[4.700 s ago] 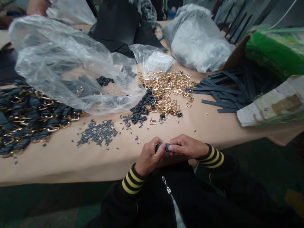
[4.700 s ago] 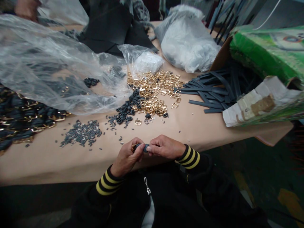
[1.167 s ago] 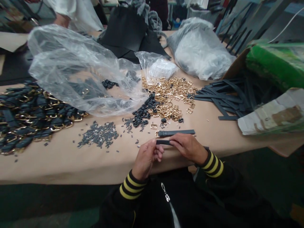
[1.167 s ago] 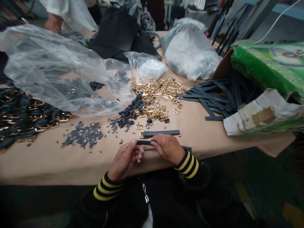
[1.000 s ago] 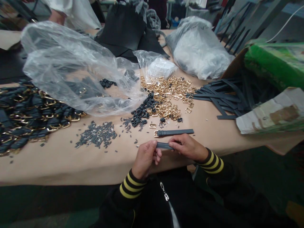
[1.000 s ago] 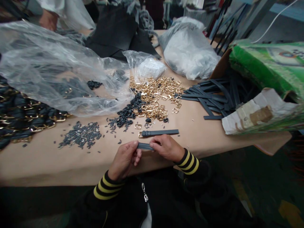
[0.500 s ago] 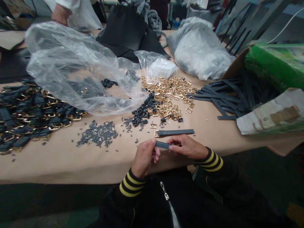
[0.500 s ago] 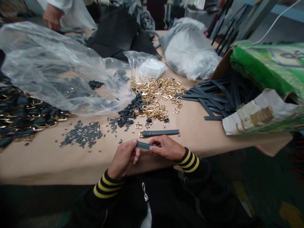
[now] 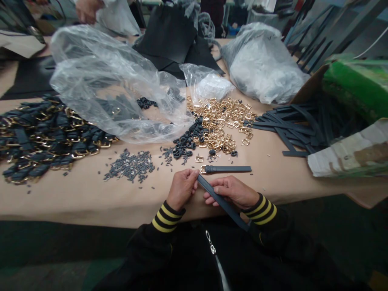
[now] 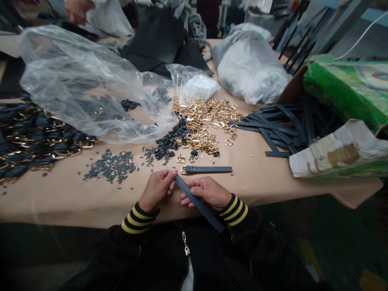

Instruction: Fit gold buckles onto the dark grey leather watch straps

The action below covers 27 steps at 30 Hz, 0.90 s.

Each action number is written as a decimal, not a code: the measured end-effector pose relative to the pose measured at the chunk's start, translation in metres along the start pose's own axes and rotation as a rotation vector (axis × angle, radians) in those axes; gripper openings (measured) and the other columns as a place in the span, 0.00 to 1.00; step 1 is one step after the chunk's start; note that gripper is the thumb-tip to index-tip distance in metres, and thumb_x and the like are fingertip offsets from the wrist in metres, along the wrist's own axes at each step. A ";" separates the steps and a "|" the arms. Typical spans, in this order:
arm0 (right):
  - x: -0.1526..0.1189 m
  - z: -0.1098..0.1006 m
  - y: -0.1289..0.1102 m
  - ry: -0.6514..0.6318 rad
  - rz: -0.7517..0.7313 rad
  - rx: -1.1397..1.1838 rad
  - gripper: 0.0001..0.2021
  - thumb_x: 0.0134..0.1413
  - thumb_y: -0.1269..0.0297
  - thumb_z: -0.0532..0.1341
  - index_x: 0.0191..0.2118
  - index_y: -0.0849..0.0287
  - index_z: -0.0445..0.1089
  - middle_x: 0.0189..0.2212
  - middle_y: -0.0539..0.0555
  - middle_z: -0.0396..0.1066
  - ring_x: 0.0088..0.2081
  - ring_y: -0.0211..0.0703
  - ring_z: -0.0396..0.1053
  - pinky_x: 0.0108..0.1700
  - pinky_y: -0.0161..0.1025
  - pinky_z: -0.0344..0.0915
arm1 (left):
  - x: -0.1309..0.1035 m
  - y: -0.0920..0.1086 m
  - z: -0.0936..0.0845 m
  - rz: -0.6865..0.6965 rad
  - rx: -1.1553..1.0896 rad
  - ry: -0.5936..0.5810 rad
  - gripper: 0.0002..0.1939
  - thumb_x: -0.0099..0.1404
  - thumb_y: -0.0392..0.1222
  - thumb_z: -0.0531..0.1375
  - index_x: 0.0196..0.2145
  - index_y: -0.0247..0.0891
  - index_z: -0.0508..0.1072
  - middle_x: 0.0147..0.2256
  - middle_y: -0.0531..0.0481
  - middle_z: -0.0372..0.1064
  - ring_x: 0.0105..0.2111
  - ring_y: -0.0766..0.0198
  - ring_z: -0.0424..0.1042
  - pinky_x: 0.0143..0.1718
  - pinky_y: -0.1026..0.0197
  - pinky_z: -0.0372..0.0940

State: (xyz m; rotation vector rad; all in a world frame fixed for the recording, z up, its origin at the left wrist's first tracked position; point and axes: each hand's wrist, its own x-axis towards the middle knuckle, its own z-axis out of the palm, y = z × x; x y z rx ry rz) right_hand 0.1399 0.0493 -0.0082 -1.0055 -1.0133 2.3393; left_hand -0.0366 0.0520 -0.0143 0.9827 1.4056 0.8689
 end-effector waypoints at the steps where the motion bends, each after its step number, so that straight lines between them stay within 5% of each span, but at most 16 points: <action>1: 0.000 0.001 0.000 0.000 0.002 0.001 0.17 0.47 0.59 0.62 0.42 0.65 0.68 0.36 0.59 0.73 0.35 0.39 0.73 0.34 0.32 0.69 | 0.000 0.000 0.000 0.000 0.004 0.001 0.18 0.56 0.51 0.57 0.18 0.36 0.61 0.11 0.58 0.57 0.09 0.74 0.53 0.11 0.71 0.47; 8: 0.011 0.002 0.004 0.074 -0.043 -0.042 0.14 0.46 0.61 0.62 0.37 0.64 0.65 0.30 0.55 0.72 0.25 0.33 0.70 0.27 0.29 0.67 | 0.000 -0.002 -0.002 0.013 0.012 -0.008 0.17 0.57 0.51 0.57 0.19 0.36 0.62 0.11 0.58 0.57 0.10 0.75 0.53 0.11 0.71 0.48; 12: 0.012 0.005 0.004 0.125 -0.133 -0.284 0.11 0.51 0.63 0.57 0.39 0.64 0.65 0.29 0.53 0.72 0.21 0.30 0.65 0.23 0.28 0.62 | -0.002 -0.001 -0.001 0.008 -0.027 -0.018 0.17 0.57 0.52 0.56 0.20 0.36 0.62 0.11 0.59 0.56 0.09 0.75 0.53 0.11 0.72 0.47; 16: 0.003 0.013 -0.001 0.365 -0.367 -0.792 0.11 0.52 0.70 0.54 0.41 0.60 0.69 0.33 0.54 0.72 0.31 0.38 0.69 0.37 0.37 0.64 | -0.006 0.002 0.000 0.001 -0.079 -0.011 0.14 0.56 0.50 0.57 0.23 0.35 0.64 0.15 0.57 0.62 0.12 0.74 0.57 0.12 0.72 0.50; 18: 0.000 0.014 -0.003 0.387 -0.435 -0.900 0.13 0.52 0.69 0.55 0.44 0.58 0.69 0.38 0.55 0.72 0.39 0.43 0.68 0.44 0.40 0.62 | -0.009 0.002 0.000 0.034 -0.075 -0.006 0.11 0.55 0.47 0.58 0.28 0.35 0.66 0.18 0.57 0.63 0.13 0.74 0.58 0.13 0.72 0.52; 27: 0.007 0.002 0.001 0.238 -0.244 -0.491 0.09 0.49 0.65 0.58 0.36 0.65 0.67 0.25 0.50 0.66 0.24 0.33 0.63 0.28 0.31 0.61 | -0.015 -0.003 0.002 0.137 0.004 0.001 0.10 0.59 0.43 0.55 0.37 0.38 0.59 0.17 0.60 0.62 0.15 0.73 0.59 0.18 0.71 0.55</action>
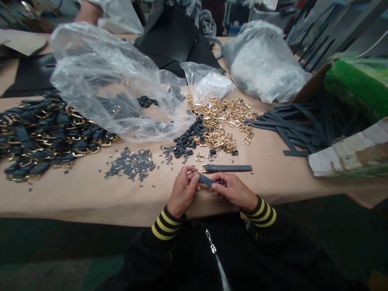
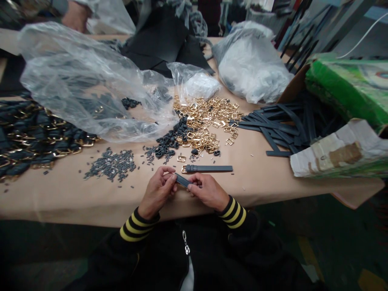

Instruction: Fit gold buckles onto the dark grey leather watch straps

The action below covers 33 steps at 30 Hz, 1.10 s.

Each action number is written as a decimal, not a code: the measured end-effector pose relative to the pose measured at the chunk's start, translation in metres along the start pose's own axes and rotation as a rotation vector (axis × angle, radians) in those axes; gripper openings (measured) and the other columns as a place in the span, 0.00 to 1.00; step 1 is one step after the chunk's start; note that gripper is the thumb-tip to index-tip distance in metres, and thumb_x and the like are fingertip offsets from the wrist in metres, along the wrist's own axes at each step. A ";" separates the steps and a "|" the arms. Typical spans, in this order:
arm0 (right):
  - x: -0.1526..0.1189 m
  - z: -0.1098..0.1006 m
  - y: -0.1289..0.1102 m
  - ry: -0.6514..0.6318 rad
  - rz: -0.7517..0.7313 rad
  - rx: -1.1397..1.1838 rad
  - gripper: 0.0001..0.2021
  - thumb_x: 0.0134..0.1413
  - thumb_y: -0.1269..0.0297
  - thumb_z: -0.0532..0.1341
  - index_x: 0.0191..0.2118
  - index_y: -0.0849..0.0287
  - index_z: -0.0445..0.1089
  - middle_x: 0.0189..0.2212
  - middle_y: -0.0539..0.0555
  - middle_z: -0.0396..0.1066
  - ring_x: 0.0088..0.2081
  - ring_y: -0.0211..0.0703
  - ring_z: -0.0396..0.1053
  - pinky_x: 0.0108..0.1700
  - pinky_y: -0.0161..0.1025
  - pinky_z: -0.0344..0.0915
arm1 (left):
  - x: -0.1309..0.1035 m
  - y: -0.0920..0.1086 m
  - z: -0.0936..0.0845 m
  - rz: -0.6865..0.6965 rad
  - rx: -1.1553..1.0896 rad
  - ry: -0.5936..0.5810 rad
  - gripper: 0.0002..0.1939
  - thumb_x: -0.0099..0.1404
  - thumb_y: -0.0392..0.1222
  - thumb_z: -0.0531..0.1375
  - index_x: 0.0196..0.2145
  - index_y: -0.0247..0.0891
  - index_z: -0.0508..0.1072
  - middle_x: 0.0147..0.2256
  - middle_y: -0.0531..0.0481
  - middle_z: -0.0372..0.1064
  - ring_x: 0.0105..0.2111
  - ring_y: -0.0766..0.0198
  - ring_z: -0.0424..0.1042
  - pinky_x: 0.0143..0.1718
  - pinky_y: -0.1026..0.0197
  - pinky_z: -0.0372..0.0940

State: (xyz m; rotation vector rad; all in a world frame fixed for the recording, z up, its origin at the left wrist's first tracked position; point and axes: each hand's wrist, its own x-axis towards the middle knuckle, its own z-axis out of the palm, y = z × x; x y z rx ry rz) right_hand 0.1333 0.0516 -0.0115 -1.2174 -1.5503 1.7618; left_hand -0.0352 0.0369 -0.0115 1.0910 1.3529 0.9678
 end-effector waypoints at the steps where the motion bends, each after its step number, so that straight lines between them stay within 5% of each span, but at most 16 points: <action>1: 0.001 0.001 0.001 -0.004 0.014 0.037 0.09 0.49 0.64 0.58 0.35 0.64 0.66 0.24 0.49 0.65 0.23 0.32 0.63 0.27 0.31 0.60 | 0.000 0.000 0.000 -0.001 -0.007 -0.001 0.10 0.60 0.43 0.55 0.37 0.38 0.58 0.17 0.60 0.62 0.15 0.73 0.59 0.18 0.71 0.55; 7: 0.000 0.004 -0.001 -0.059 0.044 0.231 0.10 0.48 0.60 0.60 0.32 0.63 0.65 0.20 0.46 0.63 0.21 0.30 0.59 0.22 0.28 0.56 | 0.001 -0.001 0.003 0.000 0.048 -0.013 0.07 0.61 0.42 0.53 0.33 0.38 0.58 0.18 0.58 0.62 0.16 0.70 0.61 0.18 0.68 0.58; 10: 0.000 0.005 -0.005 -0.053 0.036 0.274 0.10 0.47 0.60 0.61 0.31 0.63 0.65 0.20 0.46 0.63 0.21 0.30 0.60 0.22 0.28 0.56 | -0.004 0.000 0.006 0.204 0.251 0.076 0.04 0.61 0.40 0.53 0.31 0.37 0.65 0.30 0.47 0.67 0.32 0.63 0.69 0.33 0.61 0.65; 13: 0.000 0.006 -0.006 -0.027 0.018 0.265 0.11 0.46 0.60 0.61 0.31 0.63 0.64 0.20 0.46 0.63 0.21 0.30 0.59 0.23 0.29 0.57 | -0.012 0.001 0.010 0.473 0.477 0.118 0.06 0.62 0.37 0.53 0.32 0.36 0.69 0.39 0.43 0.67 0.43 0.59 0.66 0.46 0.55 0.61; 16: 0.001 0.006 -0.004 -0.052 -0.016 0.243 0.11 0.47 0.61 0.61 0.31 0.64 0.65 0.21 0.47 0.63 0.22 0.31 0.60 0.25 0.30 0.58 | -0.019 0.002 0.010 0.565 0.580 0.039 0.07 0.62 0.36 0.53 0.37 0.35 0.69 0.38 0.43 0.69 0.40 0.60 0.68 0.44 0.56 0.63; 19: 0.000 0.007 -0.001 -0.094 -0.017 0.239 0.10 0.48 0.61 0.61 0.33 0.65 0.66 0.22 0.48 0.65 0.23 0.32 0.62 0.27 0.32 0.61 | -0.021 0.002 0.008 0.512 0.569 -0.013 0.07 0.63 0.34 0.53 0.38 0.35 0.68 0.35 0.45 0.71 0.37 0.63 0.70 0.39 0.62 0.65; 22: 0.001 0.011 0.000 -0.065 -0.010 0.279 0.11 0.48 0.61 0.61 0.33 0.65 0.65 0.24 0.49 0.65 0.23 0.31 0.63 0.26 0.32 0.63 | -0.019 -0.002 0.013 0.510 0.579 0.072 0.05 0.62 0.33 0.53 0.37 0.35 0.66 0.33 0.47 0.71 0.33 0.65 0.71 0.34 0.64 0.66; 26: 0.004 0.014 -0.002 -0.009 0.007 0.328 0.12 0.48 0.60 0.61 0.33 0.63 0.63 0.24 0.49 0.65 0.24 0.32 0.65 0.25 0.31 0.64 | -0.015 -0.007 0.021 0.695 0.689 0.227 0.03 0.62 0.32 0.52 0.32 0.35 0.64 0.34 0.42 0.68 0.37 0.60 0.69 0.38 0.59 0.65; 28: 0.005 0.011 -0.002 0.002 0.035 0.310 0.11 0.49 0.59 0.60 0.33 0.63 0.61 0.22 0.48 0.66 0.23 0.33 0.65 0.24 0.31 0.64 | -0.012 -0.004 0.016 0.694 0.682 0.158 0.04 0.62 0.32 0.51 0.30 0.36 0.63 0.35 0.42 0.67 0.39 0.59 0.67 0.40 0.57 0.64; 31: 0.006 -0.002 -0.001 0.091 0.051 0.240 0.09 0.51 0.61 0.56 0.33 0.62 0.58 0.23 0.50 0.68 0.18 0.30 0.62 0.19 0.29 0.59 | -0.001 0.008 -0.005 0.595 0.678 -0.132 0.05 0.61 0.30 0.50 0.30 0.37 0.63 0.38 0.43 0.67 0.40 0.60 0.67 0.41 0.57 0.64; 32: 0.006 -0.008 0.000 0.133 0.054 0.217 0.08 0.51 0.61 0.55 0.32 0.61 0.58 0.24 0.50 0.69 0.17 0.29 0.60 0.17 0.28 0.57 | 0.005 0.012 -0.013 0.581 0.740 -0.147 0.06 0.60 0.29 0.50 0.32 0.37 0.64 0.41 0.42 0.66 0.42 0.58 0.66 0.42 0.55 0.63; 33: 0.006 -0.014 0.000 0.168 0.059 0.200 0.08 0.51 0.62 0.55 0.33 0.61 0.57 0.25 0.50 0.69 0.16 0.28 0.58 0.16 0.27 0.55 | 0.013 0.015 -0.019 0.581 0.836 -0.041 0.08 0.59 0.28 0.51 0.34 0.36 0.65 0.45 0.40 0.63 0.46 0.55 0.63 0.45 0.51 0.60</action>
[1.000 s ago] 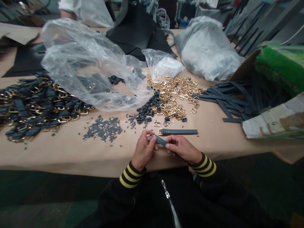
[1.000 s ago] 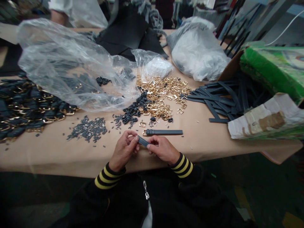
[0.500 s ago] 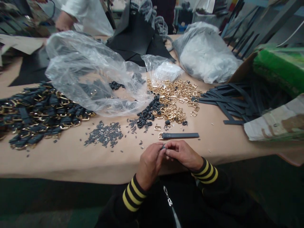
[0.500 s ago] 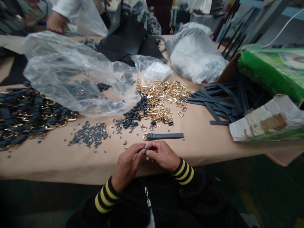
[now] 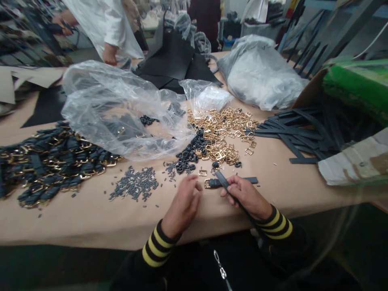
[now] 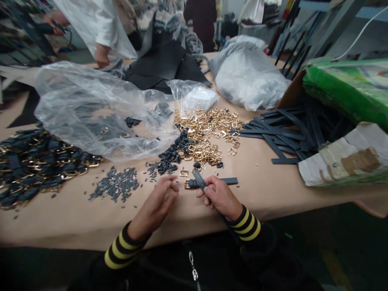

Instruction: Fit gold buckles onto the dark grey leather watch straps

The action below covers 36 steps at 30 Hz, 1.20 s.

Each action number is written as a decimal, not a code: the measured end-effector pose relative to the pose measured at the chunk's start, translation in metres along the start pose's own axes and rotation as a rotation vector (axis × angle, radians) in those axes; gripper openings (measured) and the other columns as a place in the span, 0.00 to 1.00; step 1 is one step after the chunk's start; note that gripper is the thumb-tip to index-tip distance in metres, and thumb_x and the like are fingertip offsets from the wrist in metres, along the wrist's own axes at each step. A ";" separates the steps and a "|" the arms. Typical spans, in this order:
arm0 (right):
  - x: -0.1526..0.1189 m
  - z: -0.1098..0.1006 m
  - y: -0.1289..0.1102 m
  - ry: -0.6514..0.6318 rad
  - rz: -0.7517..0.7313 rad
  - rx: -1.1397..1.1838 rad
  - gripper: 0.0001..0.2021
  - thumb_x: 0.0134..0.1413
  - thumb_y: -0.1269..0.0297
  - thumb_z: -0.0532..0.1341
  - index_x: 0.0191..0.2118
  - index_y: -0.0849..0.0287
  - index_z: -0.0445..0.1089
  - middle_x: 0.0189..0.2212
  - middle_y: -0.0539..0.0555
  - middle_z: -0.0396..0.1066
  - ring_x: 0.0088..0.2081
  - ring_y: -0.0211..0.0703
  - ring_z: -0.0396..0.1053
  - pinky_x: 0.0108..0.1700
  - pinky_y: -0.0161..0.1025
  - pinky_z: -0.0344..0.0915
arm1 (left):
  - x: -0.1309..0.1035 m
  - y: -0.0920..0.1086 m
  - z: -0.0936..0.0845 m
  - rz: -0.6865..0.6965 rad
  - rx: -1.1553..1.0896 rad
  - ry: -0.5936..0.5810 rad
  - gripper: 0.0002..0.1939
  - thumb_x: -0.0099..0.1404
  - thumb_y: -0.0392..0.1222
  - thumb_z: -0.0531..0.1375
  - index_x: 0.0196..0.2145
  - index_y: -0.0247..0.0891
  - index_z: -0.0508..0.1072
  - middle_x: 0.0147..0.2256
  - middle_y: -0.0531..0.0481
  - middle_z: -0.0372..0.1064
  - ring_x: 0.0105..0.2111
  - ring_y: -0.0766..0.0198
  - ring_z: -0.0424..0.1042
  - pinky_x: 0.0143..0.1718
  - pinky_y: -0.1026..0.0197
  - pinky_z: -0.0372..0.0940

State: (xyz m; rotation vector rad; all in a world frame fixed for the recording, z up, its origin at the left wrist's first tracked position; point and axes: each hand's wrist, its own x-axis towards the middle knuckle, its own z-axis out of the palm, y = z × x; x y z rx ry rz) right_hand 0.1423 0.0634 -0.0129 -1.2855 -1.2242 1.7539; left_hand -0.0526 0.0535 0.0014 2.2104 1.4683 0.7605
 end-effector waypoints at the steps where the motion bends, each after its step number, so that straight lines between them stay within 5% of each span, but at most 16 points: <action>1: 0.001 -0.005 -0.001 0.025 0.004 -0.006 0.08 0.51 0.62 0.55 0.33 0.61 0.57 0.26 0.50 0.69 0.16 0.27 0.56 0.16 0.27 0.53 | 0.008 -0.005 -0.002 -0.055 0.140 0.107 0.10 0.57 0.27 0.50 0.36 0.36 0.66 0.48 0.37 0.60 0.49 0.51 0.60 0.47 0.47 0.57; 3: 0.002 -0.013 -0.002 0.051 0.019 0.000 0.09 0.51 0.60 0.55 0.35 0.61 0.57 0.24 0.47 0.66 0.15 0.26 0.52 0.14 0.26 0.50 | 0.026 -0.012 0.002 -0.097 0.309 0.213 0.12 0.57 0.28 0.51 0.39 0.35 0.67 0.49 0.35 0.58 0.49 0.48 0.59 0.48 0.44 0.55; 7: 0.003 -0.018 -0.004 0.065 0.047 0.030 0.13 0.51 0.55 0.55 0.36 0.60 0.58 0.19 0.43 0.59 0.13 0.25 0.47 0.13 0.26 0.44 | 0.063 -0.009 0.034 -0.011 0.212 0.057 0.06 0.60 0.35 0.53 0.36 0.35 0.68 0.37 0.42 0.64 0.38 0.56 0.63 0.40 0.54 0.61; 11: 0.006 -0.021 -0.005 0.071 0.003 -0.060 0.11 0.53 0.56 0.54 0.34 0.60 0.59 0.18 0.43 0.59 0.13 0.27 0.48 0.15 0.27 0.46 | 0.083 -0.007 0.053 -0.123 -0.035 0.016 0.01 0.57 0.34 0.55 0.28 0.37 0.66 0.31 0.48 0.63 0.32 0.60 0.64 0.36 0.57 0.61; 18: 0.044 -0.017 -0.022 0.263 -0.317 -0.385 0.11 0.49 0.62 0.59 0.38 0.62 0.65 0.25 0.50 0.67 0.26 0.36 0.64 0.29 0.33 0.60 | 0.086 -0.011 0.039 -0.367 -0.636 -0.042 0.07 0.55 0.40 0.59 0.28 0.35 0.63 0.22 0.54 0.64 0.21 0.68 0.65 0.24 0.65 0.61; 24: 0.063 -0.010 -0.032 0.088 -0.385 -0.274 0.09 0.50 0.61 0.57 0.28 0.63 0.64 0.21 0.49 0.67 0.24 0.35 0.65 0.30 0.33 0.61 | 0.075 -0.007 0.025 -0.518 -1.331 -0.158 0.11 0.51 0.39 0.64 0.26 0.32 0.65 0.26 0.50 0.70 0.26 0.70 0.69 0.28 0.68 0.63; 28: 0.058 -0.003 -0.032 0.066 -0.324 -0.072 0.10 0.48 0.59 0.60 0.29 0.62 0.64 0.21 0.47 0.65 0.22 0.32 0.62 0.25 0.30 0.59 | 0.065 -0.007 0.020 -0.587 -1.508 -0.130 0.11 0.51 0.38 0.65 0.27 0.31 0.67 0.26 0.50 0.70 0.27 0.70 0.70 0.27 0.70 0.63; 32: 0.053 0.003 -0.034 -0.087 -0.135 0.261 0.12 0.46 0.57 0.62 0.30 0.61 0.61 0.18 0.44 0.62 0.13 0.24 0.48 0.13 0.25 0.44 | 0.059 -0.006 0.018 -0.595 -1.581 -0.118 0.11 0.51 0.39 0.65 0.29 0.30 0.69 0.27 0.48 0.70 0.29 0.69 0.70 0.29 0.70 0.64; 36: 0.051 0.005 -0.035 -0.216 -0.058 0.471 0.12 0.44 0.59 0.63 0.29 0.61 0.60 0.18 0.42 0.60 0.12 0.22 0.43 0.13 0.24 0.38 | 0.056 -0.001 0.015 -0.565 -1.640 -0.136 0.12 0.52 0.40 0.65 0.31 0.30 0.70 0.28 0.47 0.71 0.28 0.70 0.69 0.28 0.71 0.64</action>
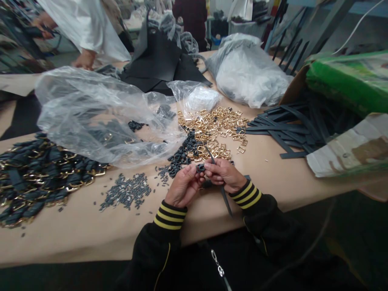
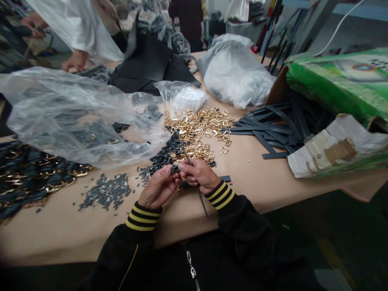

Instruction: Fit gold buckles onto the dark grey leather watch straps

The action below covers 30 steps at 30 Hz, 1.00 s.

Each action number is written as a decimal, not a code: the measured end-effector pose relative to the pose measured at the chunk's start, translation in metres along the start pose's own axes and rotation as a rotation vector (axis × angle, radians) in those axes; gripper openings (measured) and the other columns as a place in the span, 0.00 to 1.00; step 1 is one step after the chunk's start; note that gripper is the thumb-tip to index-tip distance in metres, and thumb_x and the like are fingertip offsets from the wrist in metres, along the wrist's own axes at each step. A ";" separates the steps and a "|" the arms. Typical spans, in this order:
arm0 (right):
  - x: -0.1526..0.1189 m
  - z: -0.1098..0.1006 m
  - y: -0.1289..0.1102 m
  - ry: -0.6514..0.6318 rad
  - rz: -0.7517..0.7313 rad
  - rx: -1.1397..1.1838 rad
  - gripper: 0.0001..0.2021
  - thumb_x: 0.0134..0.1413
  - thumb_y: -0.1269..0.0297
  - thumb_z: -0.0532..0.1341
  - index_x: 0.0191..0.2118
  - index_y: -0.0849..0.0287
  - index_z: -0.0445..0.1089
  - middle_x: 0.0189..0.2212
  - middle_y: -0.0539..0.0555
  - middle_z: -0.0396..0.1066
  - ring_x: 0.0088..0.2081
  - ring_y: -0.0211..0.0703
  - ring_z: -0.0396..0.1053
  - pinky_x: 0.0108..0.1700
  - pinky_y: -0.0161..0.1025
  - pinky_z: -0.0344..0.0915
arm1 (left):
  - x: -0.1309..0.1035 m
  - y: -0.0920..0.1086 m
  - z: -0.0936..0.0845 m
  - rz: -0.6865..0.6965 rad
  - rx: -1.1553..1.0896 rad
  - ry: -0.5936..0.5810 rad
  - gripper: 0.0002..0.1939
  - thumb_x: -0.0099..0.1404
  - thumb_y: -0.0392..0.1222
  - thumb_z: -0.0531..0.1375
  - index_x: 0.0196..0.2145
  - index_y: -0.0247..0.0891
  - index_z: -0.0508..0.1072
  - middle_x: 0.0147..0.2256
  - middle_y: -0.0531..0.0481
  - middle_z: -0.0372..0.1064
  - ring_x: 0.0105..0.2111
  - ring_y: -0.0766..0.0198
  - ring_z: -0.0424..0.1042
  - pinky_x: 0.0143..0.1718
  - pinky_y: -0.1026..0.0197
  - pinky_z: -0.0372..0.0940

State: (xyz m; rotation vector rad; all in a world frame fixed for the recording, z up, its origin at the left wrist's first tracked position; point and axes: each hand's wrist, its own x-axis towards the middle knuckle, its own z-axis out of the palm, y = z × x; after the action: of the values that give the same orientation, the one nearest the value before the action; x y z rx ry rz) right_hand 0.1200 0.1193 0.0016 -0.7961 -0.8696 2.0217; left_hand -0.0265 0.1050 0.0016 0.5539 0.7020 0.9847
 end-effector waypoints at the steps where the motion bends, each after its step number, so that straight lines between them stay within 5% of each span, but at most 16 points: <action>1: -0.001 0.000 0.000 -0.024 0.003 0.015 0.12 0.45 0.60 0.63 0.29 0.61 0.60 0.18 0.42 0.60 0.12 0.21 0.42 0.13 0.24 0.38 | -0.001 0.000 0.000 0.000 -0.011 -0.009 0.12 0.52 0.40 0.65 0.32 0.30 0.70 0.28 0.47 0.71 0.27 0.70 0.69 0.28 0.71 0.64; 6: -0.004 -0.002 -0.004 -0.035 -0.008 -0.190 0.12 0.48 0.56 0.60 0.29 0.61 0.61 0.18 0.43 0.60 0.12 0.24 0.43 0.14 0.27 0.39 | -0.002 -0.004 -0.006 0.036 -0.022 0.094 0.10 0.51 0.38 0.65 0.28 0.31 0.69 0.25 0.50 0.68 0.27 0.70 0.69 0.28 0.69 0.65; 12: -0.002 -0.009 -0.013 0.409 -0.149 -1.039 0.18 0.47 0.51 0.60 0.37 0.61 0.61 0.23 0.51 0.66 0.26 0.39 0.63 0.28 0.34 0.56 | -0.012 -0.006 -0.014 0.058 -0.035 0.193 0.10 0.51 0.36 0.65 0.29 0.31 0.68 0.31 0.50 0.69 0.29 0.72 0.69 0.28 0.72 0.66; 15: -0.010 -0.005 -0.013 0.354 -0.171 -1.239 0.16 0.58 0.52 0.49 0.32 0.60 0.62 0.23 0.52 0.66 0.28 0.40 0.64 0.32 0.36 0.56 | -0.018 -0.007 -0.014 0.074 -0.025 0.230 0.09 0.52 0.35 0.65 0.29 0.31 0.68 0.32 0.50 0.70 0.28 0.73 0.69 0.28 0.73 0.67; 19: -0.028 0.007 -0.007 0.186 -0.261 -1.288 0.15 0.60 0.60 0.48 0.23 0.59 0.60 0.20 0.50 0.64 0.23 0.36 0.61 0.30 0.34 0.54 | -0.023 -0.008 -0.014 0.090 0.001 0.256 0.10 0.51 0.36 0.65 0.28 0.31 0.67 0.26 0.53 0.67 0.27 0.73 0.69 0.29 0.73 0.67; 30: -0.046 0.013 -0.001 0.180 -0.282 -1.206 0.10 0.56 0.65 0.53 0.27 0.60 0.66 0.18 0.48 0.65 0.22 0.34 0.61 0.29 0.32 0.55 | -0.035 -0.018 -0.003 0.180 0.173 0.266 0.11 0.51 0.39 0.65 0.25 0.33 0.65 0.22 0.55 0.67 0.24 0.73 0.68 0.27 0.71 0.65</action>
State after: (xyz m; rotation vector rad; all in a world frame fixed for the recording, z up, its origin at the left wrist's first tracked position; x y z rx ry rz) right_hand 0.1333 0.0773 0.0205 -1.3337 -1.9767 1.0056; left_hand -0.0314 0.0658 -0.0035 0.6523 0.9942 1.1864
